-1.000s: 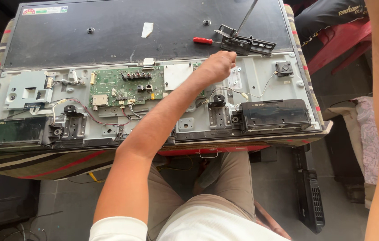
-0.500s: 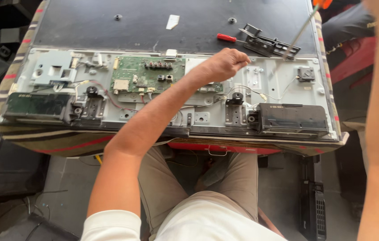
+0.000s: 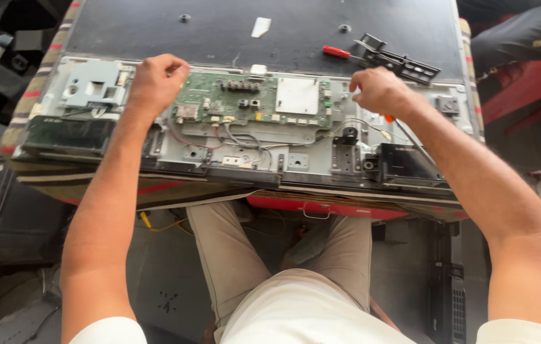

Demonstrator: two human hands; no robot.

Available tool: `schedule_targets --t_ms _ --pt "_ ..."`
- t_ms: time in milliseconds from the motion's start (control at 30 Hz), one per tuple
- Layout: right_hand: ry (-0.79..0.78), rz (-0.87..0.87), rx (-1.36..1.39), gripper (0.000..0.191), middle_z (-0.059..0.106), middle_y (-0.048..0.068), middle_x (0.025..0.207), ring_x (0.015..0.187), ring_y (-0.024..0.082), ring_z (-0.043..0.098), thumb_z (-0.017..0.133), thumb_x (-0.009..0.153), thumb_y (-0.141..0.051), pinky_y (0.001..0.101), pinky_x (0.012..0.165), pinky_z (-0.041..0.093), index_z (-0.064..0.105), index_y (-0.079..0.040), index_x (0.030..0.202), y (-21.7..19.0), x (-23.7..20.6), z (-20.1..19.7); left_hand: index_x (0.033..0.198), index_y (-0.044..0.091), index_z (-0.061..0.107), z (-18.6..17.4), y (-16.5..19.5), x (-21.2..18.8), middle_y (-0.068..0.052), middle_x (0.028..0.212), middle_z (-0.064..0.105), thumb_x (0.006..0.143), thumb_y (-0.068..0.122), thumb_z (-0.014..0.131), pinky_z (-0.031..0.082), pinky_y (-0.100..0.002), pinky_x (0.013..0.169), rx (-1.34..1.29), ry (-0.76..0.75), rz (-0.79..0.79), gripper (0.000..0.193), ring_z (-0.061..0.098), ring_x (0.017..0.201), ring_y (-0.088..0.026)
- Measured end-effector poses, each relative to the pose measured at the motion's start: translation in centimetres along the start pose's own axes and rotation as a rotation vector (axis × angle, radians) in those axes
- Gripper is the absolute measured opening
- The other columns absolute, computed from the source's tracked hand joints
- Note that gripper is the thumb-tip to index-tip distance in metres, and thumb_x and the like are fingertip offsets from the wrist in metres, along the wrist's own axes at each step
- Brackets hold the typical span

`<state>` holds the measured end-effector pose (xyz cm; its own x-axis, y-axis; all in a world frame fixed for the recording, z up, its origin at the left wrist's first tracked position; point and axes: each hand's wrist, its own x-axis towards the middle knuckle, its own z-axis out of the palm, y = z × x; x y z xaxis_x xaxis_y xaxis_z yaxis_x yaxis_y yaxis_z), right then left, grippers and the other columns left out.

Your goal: The person uses a screwdriver to unscrew screws securing a circuit board inside the open back chassis of a television. They then disconnect ribbon cables and lift the main board out of the chassis, holding it up at the end.

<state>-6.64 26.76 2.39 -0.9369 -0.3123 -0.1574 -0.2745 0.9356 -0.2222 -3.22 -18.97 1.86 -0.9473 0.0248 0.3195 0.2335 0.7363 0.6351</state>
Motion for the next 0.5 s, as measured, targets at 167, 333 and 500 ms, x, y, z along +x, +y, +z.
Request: schedule_targets --t_ms 167,333,500 --pt "0.027 0.046 0.097 0.036 0.073 0.019 0.107 0.083 0.032 0.072 0.073 0.092 -0.024 0.0444 0.077 0.058 0.068 -0.01 0.124 -0.5 0.8 1.4 0.104 0.004 0.077 -3.1 -2.8 -1.6 -0.012 0.086 0.075 0.098 0.032 0.074 0.055 -0.037 0.074 0.061 0.016 -0.087 0.029 0.072 0.08 -0.021" --pt "-0.021 0.059 0.147 0.031 0.075 0.019 0.101 0.078 0.031 0.075 0.067 0.091 -0.02 0.0437 0.071 0.062 0.069 -0.005 0.119 -1.6 1.1 1.1 0.096 0.005 0.077 -3.1 -2.4 -1.9 -0.01 0.084 0.076 0.096 0.036 0.072 0.056 -0.037 0.075 0.022 -0.001 -0.233 0.031 0.073 0.077 -0.02" --pt "-0.017 0.098 0.089 0.027 0.075 0.018 0.101 0.085 0.031 0.074 0.065 0.092 -0.021 0.0443 0.08 0.061 0.074 -0.004 0.111 -1.9 1.2 1.5 0.096 0.008 0.077 -2.5 -1.1 -2.9 -0.01 0.091 0.078 0.093 0.044 0.069 0.056 -0.039 0.083 0.051 -0.077 -0.431 0.036 0.075 0.086 -0.024"
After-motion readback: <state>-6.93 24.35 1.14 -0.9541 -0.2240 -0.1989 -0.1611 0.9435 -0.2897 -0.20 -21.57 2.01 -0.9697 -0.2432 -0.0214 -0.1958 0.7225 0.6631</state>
